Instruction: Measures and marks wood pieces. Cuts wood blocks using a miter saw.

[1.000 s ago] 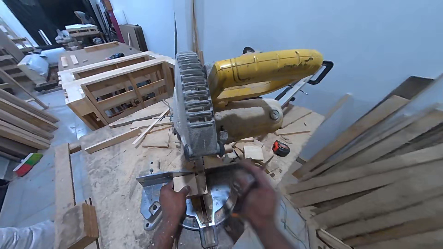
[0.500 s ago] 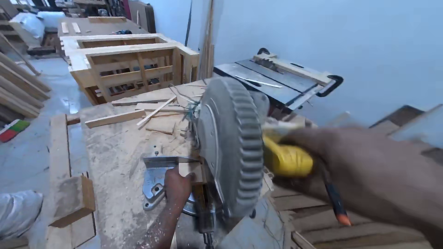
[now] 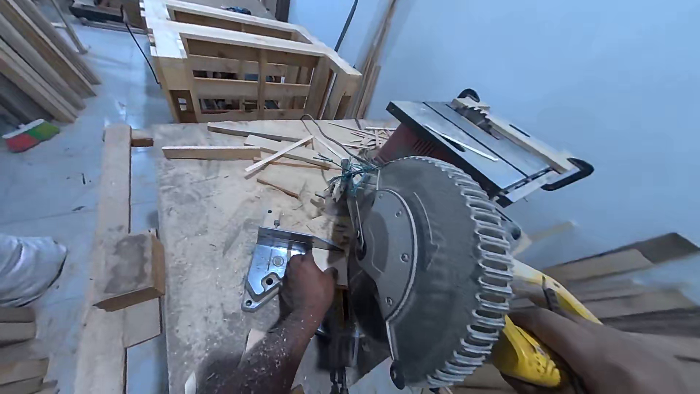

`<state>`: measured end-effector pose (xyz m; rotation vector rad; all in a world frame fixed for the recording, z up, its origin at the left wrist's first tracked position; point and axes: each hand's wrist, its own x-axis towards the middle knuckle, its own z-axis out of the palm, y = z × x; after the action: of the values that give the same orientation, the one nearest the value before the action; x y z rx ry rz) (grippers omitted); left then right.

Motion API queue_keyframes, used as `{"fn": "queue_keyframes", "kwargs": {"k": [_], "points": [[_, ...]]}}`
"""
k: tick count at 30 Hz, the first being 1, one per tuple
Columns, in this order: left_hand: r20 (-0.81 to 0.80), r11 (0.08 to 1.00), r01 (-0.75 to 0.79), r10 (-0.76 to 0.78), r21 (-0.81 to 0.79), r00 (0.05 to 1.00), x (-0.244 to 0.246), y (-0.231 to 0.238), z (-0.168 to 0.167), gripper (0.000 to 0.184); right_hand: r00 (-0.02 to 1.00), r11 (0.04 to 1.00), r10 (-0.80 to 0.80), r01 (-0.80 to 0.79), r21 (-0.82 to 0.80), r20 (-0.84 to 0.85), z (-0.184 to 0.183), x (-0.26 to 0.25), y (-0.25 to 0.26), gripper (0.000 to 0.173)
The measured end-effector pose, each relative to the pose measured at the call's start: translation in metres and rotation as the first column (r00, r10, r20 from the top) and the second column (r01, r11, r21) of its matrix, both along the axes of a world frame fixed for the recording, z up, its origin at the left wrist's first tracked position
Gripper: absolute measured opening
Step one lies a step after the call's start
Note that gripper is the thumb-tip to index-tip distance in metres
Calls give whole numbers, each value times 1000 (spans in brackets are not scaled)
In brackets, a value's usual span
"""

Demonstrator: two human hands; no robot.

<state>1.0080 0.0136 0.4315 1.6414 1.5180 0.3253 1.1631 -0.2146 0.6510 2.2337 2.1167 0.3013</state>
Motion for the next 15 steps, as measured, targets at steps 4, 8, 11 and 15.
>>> {"fn": "queue_keyframes", "kwargs": {"k": [4, 8, 11, 15], "points": [[-36, 1000, 19, -19, 13, 999, 5, -1, -5, 55, 1000, 1000, -12, 12, 2, 18, -6, -2, -1, 39], [-30, 999, 25, -24, 20, 999, 5, -1, -8, 55, 1000, 999, 3, -4, 33, 29, -17, -1, 0, 36], [-22, 999, 29, -28, 34, 999, 4, 0, -10, 57, 999, 998, 20, -22, 59, 25, -20, -4, 5, 33], [-23, 999, 38, -37, 34, 999, 3, 0, -12, 58, 999, 996, 29, -30, 80, 15, -32, -11, 6, 31]]}}
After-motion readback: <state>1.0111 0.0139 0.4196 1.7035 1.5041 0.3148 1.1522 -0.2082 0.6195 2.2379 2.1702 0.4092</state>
